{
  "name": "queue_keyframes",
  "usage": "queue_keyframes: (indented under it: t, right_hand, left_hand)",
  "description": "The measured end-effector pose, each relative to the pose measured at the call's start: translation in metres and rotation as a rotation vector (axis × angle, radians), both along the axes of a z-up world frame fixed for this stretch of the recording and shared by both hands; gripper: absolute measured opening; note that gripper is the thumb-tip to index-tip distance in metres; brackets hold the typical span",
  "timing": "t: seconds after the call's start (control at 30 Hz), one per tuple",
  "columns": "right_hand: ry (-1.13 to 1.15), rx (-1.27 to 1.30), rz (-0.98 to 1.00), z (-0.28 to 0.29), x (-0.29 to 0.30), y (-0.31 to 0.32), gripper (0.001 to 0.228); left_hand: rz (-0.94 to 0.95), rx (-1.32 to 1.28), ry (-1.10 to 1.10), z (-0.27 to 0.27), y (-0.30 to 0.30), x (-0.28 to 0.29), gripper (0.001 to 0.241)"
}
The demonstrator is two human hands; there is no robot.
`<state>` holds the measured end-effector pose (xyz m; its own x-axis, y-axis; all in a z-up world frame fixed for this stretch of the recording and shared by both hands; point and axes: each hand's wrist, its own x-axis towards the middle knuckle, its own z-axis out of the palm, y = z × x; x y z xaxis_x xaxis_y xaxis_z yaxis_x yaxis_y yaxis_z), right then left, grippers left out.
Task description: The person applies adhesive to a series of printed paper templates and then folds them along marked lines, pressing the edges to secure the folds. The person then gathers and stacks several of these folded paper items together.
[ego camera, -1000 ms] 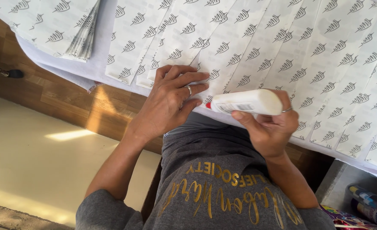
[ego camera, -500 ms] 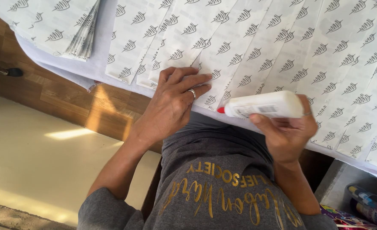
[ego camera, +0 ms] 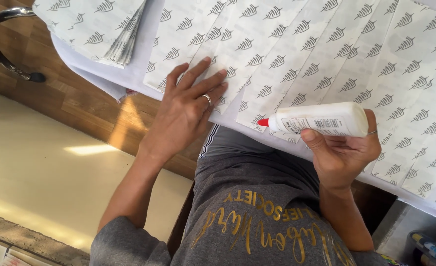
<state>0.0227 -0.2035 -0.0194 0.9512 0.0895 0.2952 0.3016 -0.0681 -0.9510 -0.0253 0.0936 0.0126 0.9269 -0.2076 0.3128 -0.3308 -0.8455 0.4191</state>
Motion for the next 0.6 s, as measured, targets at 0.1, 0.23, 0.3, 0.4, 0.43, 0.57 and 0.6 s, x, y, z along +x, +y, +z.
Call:
queue_keyframes:
  t: [0.1,0.23,0.3,0.4,0.43,0.57,0.6]
  right_hand:
    - [-0.004,-0.002,0.025,-0.001,0.001,0.002,0.047]
    - [-0.006,0.007,0.028,0.000,0.001,0.006,0.046]
    - [0.004,0.028,0.020,-0.003,0.002,0.004,0.047]
    - [0.008,0.040,0.011,-0.004,0.003,0.001,0.047]
    - [0.000,0.038,0.010,-0.005,0.004,0.001,0.046]
    - [-0.006,0.043,-0.005,-0.005,0.004,0.000,0.045]
    - [-0.001,0.044,-0.004,-0.005,0.004,0.000,0.044]
  left_hand:
    - [-0.032,-0.049,-0.012,-0.006,-0.008,-0.002,0.030]
    - [0.022,-0.161,-0.078,-0.001,-0.006,-0.002,0.034]
    - [0.090,-0.134,-0.089,-0.010,0.009,-0.002,0.039]
    - [0.181,-0.047,-0.104,-0.019,0.022,-0.003,0.035]
    - [0.204,0.018,-0.108,-0.021,0.026,-0.003,0.028]
    - [0.187,-0.013,-0.063,-0.025,0.044,-0.003,0.033]
    - [0.174,-0.034,-0.049,-0.026,0.047,-0.002,0.032]
